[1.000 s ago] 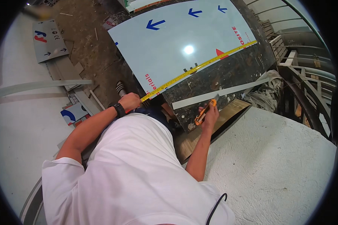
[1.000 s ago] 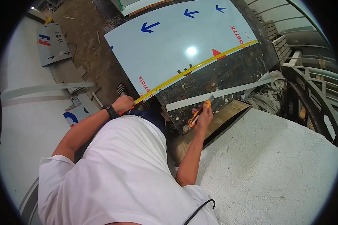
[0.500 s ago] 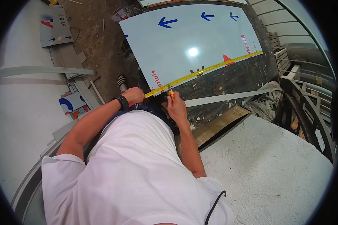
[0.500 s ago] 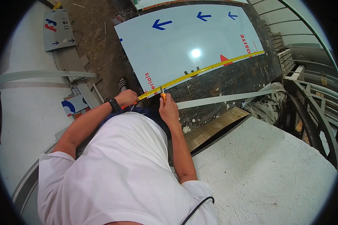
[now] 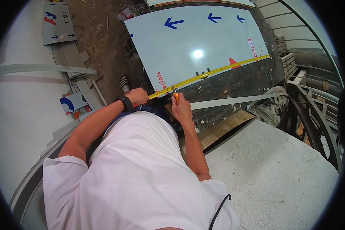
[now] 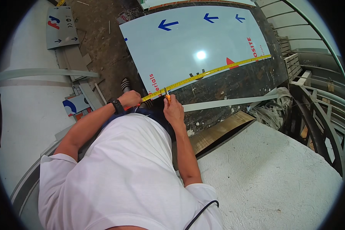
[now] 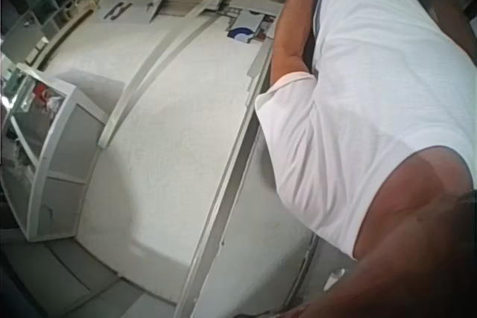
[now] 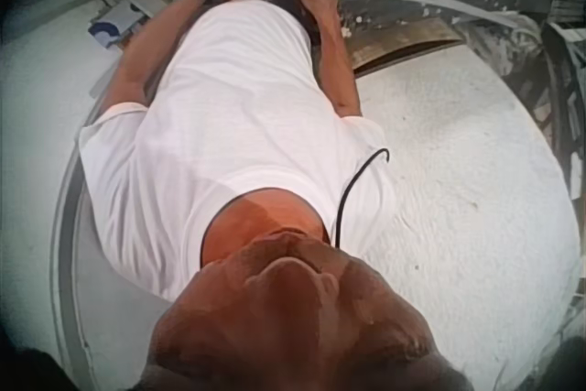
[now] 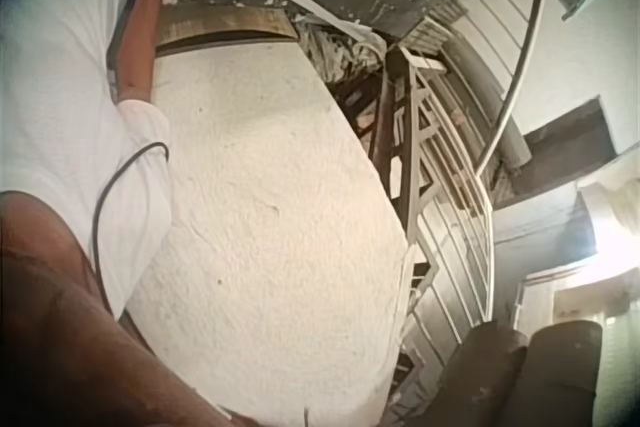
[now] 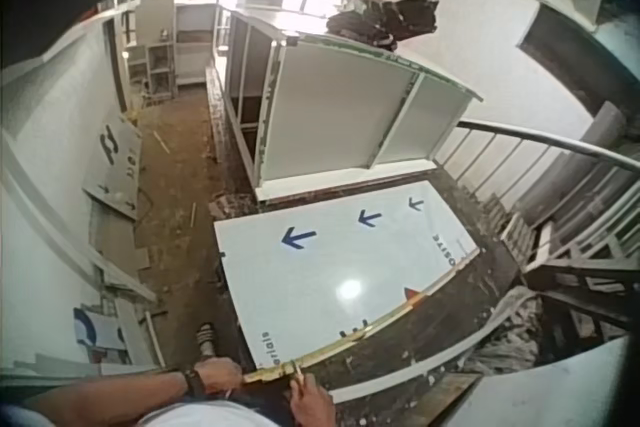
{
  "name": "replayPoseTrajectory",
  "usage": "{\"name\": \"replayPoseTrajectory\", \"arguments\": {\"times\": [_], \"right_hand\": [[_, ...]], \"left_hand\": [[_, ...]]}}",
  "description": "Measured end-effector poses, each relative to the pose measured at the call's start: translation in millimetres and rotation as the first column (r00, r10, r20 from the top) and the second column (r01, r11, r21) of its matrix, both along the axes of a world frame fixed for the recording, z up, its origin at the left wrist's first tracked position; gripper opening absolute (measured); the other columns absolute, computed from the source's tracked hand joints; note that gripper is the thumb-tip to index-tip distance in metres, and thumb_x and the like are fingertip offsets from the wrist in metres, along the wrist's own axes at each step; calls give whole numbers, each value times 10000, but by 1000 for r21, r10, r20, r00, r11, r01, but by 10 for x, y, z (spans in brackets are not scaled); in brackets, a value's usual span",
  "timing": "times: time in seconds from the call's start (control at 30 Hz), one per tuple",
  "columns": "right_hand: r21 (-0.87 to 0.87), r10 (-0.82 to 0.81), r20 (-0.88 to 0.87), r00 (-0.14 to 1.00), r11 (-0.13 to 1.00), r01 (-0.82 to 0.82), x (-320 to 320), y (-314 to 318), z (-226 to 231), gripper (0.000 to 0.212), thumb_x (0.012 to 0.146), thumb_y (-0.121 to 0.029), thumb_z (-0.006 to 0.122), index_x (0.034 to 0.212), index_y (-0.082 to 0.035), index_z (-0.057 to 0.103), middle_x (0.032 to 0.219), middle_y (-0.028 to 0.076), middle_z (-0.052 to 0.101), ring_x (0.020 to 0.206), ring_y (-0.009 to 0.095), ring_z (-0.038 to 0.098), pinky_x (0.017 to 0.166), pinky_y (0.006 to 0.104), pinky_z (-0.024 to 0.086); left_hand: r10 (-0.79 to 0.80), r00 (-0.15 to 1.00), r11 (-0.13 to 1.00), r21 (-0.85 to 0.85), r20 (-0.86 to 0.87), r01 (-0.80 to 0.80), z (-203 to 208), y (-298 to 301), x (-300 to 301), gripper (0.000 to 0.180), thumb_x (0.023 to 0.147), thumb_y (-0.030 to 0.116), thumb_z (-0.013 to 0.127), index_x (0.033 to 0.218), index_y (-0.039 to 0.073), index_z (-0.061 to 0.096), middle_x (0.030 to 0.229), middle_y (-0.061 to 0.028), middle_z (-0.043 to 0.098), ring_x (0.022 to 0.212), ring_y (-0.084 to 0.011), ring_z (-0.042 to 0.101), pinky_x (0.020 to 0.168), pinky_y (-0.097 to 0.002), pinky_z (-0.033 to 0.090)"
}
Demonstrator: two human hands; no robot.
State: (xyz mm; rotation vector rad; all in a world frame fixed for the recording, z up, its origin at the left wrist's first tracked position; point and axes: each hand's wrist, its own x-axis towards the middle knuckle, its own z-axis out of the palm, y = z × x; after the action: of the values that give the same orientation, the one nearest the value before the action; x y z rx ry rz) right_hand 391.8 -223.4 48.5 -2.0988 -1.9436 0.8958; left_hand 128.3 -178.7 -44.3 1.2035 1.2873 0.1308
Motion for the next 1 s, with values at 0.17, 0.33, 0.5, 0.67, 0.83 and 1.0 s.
{"name": "replayPoseTrajectory", "arguments": {"times": [0.17,0.33,0.5,0.67,0.83,1.0], "right_hand": [[-38,-56,-30,998,998,55,12,2,16,220,1043,-304,558,1101,-94,528,934,218,731,833,508,672,689,586,505],[-33,-79,-35,996,996,78,43,-20,-10,228,1041,-316,567,1100,-98,531,922,215,730,827,506,673,683,581,502],[-23,-61,-43,997,998,60,34,-52,-44,233,1041,-321,570,1098,-98,532,912,211,728,815,502,673,673,575,498],[-39,-27,-19,999,999,27,-26,-74,-61,223,1044,-314,563,1099,-100,531,905,208,726,810,497,674,667,573,498],[-47,25,7,1000,999,-25,-83,-94,-90,197,1048,-289,544,1113,-105,519,917,206,726,810,496,674,666,577,501],[-38,86,63,994,996,-84,-113,-78,-162,181,1051,-266,524,1131,-106,501,948,207,726,819,497,674,672,586,503]], "left_hand": [[-32,999,999,24,19,31,2,-25,11,327,961,284,566,939,23,763,967,-129,753,837,-363,676,725,-433,521],[-65,997,997,45,36,64,1,-14,-3,328,962,283,566,944,22,763,971,-127,753,839,-361,676,728,-432,522],[-89,994,994,66,60,85,-3,-25,13,328,963,282,566,948,21,764,975,-125,753,841,-359,676,730,-430,523],[-110,990,991,89,87,102,-8,-35,-10,328,964,281,566,953,20,764,979,-123,753,844,-357,675,733,-429,523],[-127,986,987,111,112,114,-16,-46,-25,329,965,280,566,958,18,764,983,-121,752,846,-355,675,736,-428,524],[-144,980,983,133,134,127,-24,-38,-50,329,965,279,566,963,17,765,987,-119,752,848,-353,675,738,-426,525]]}}
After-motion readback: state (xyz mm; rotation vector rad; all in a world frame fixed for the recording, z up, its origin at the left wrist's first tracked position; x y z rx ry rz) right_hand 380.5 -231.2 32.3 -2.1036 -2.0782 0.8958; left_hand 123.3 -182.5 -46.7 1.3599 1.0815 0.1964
